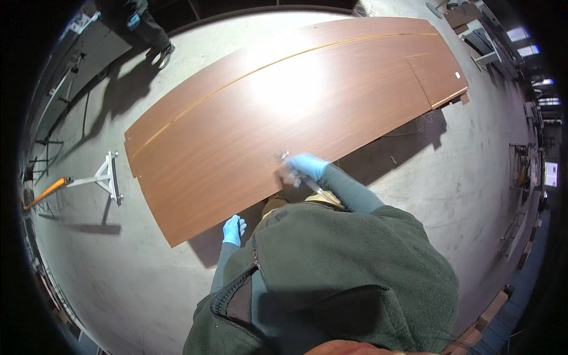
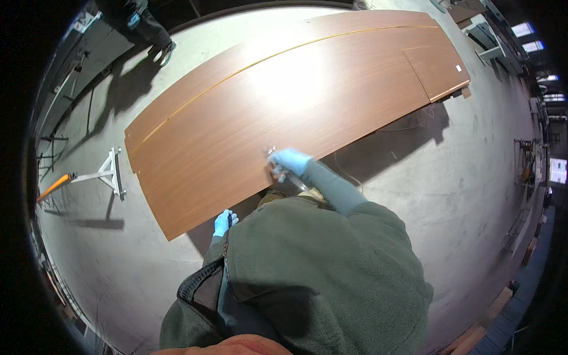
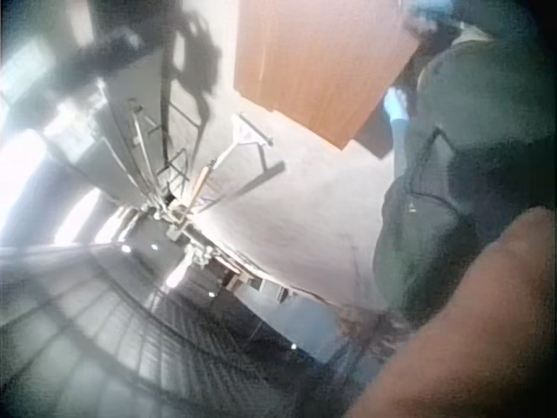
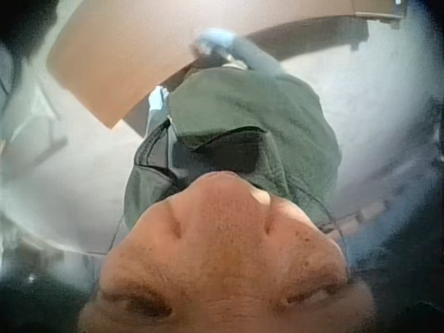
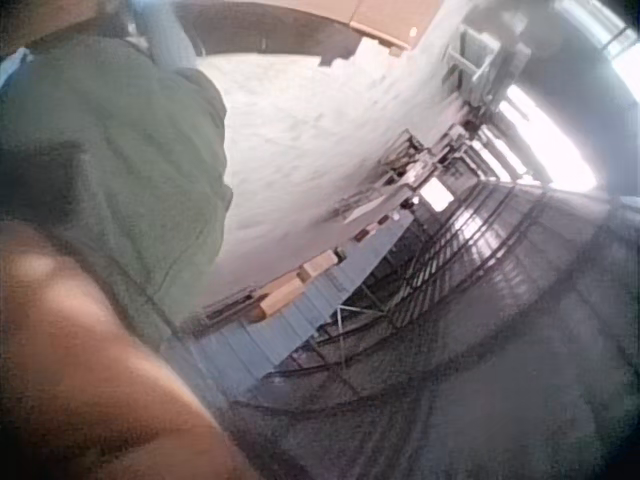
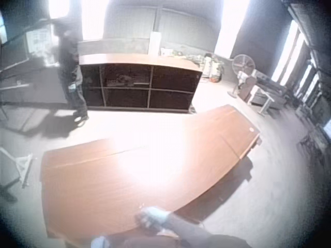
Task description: The person assembles a large wooden cabinet by attaching side panels and internal components. They use a pneumatic nail gun to fasten pieces together and align parts by hand. The assembly progresses from a flat layout to a partially formed structure.
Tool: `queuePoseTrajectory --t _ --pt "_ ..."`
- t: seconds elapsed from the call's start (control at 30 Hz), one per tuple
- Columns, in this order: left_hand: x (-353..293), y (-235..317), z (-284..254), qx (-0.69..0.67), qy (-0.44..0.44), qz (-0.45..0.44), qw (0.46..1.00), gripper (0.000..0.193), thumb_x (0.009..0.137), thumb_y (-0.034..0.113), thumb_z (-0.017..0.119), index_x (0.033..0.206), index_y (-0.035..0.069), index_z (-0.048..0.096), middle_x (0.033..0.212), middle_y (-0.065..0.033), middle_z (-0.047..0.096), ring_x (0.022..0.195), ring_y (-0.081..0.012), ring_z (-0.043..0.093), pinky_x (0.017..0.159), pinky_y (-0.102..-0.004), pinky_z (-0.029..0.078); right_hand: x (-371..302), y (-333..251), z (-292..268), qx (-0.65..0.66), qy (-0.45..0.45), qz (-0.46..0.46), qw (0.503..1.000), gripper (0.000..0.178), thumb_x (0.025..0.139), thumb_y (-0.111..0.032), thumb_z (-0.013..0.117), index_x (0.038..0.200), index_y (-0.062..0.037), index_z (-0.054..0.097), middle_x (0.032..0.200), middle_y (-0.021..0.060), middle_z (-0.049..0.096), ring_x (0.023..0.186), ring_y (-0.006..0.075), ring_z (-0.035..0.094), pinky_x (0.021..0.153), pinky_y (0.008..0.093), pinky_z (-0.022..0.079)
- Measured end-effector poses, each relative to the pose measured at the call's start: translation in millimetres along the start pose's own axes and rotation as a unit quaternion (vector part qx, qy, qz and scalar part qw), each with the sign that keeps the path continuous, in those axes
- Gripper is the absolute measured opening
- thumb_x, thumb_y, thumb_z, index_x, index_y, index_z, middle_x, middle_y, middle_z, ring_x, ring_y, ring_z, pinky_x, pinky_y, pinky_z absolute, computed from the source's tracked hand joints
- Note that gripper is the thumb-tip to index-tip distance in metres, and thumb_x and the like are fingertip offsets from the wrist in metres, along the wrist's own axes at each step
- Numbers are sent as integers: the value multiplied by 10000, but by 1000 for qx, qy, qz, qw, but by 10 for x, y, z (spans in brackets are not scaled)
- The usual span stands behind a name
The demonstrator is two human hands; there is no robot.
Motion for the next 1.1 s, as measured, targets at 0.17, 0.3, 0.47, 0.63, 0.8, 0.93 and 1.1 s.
queuePoseTrajectory --t 0.17,0.3,0.47,0.63,0.8,0.93,1.1 --pt "-253 23 906 36 -28 -4 999 215 1021 320 627 1030 107 660 863 -61 723 690 -212 681 598 -370 548 -1253 147 -3161 383 449 -225 775 108 987 -241 548 933 -148 547 792 54 556 685 204 583 661 483 585" --pt "-392 -117 1736 231 -39 43 971 274 997 327 666 1048 61 707 937 -84 738 769 -215 682 700 -406 566 -2471 784 -4680 424 531 -297 671 124 975 -250 586 1030 -148 543 895 53 565 819 194 611 833 527 612" --pt "-245 -198 2960 436 -70 78 894 370 976 348 689 1140 19 729 998 -82 738 835 -182 676 753 -361 557 -2810 1334 -4575 471 344 -239 776 237 988 -266 604 979 -29 606 619 -24 504 461 131 475 448 253 490" --pt "-245 -105 4180 343 -152 152 914 395 967 347 707 1172 10 720 982 -37 739 852 -123 653 767 -308 543 -2618 1201 -3881 617 50 -147 772 365 967 -260 695 1121 50 580 600 -70 441 420 52 274 380 203 230" --pt "-255 177 5088 410 -191 121 884 355 983 271 749 1210 5 691 1049 -59 752 893 -153 697 824 -319 575 -2582 1068 -3809 555 -115 -150 810 218 1042 -360 589 980 -152 575 645 -55 470 503 79 364 388 216 277" --pt "-247 408 5981 510 -209 88 830 501 951 432 755 1131 -34 709 1039 -72 751 863 -177 693 787 -361 568 -2641 1192 -4129 587 -100 -146 790 247 1073 -320 543 913 -133 515 633 -56 466 489 70 364 444 232 330" --pt "-647 644 7031 726 -260 158 617 729 934 553 593 1302 -71 667 1250 -284 709 1204 -374 675 1038 -430 506 -3061 1451 -4966 619 62 -198 757 374 998 -310 670 1126 32 590 615 -82 443 466 56 309 435 197 316"
Point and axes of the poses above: each hand's wrist, its own x-axis towards the middle knuckle, its own z-axis out of the palm, y = z × x, the point moved 3 cm from there along x, towards the middle knuckle
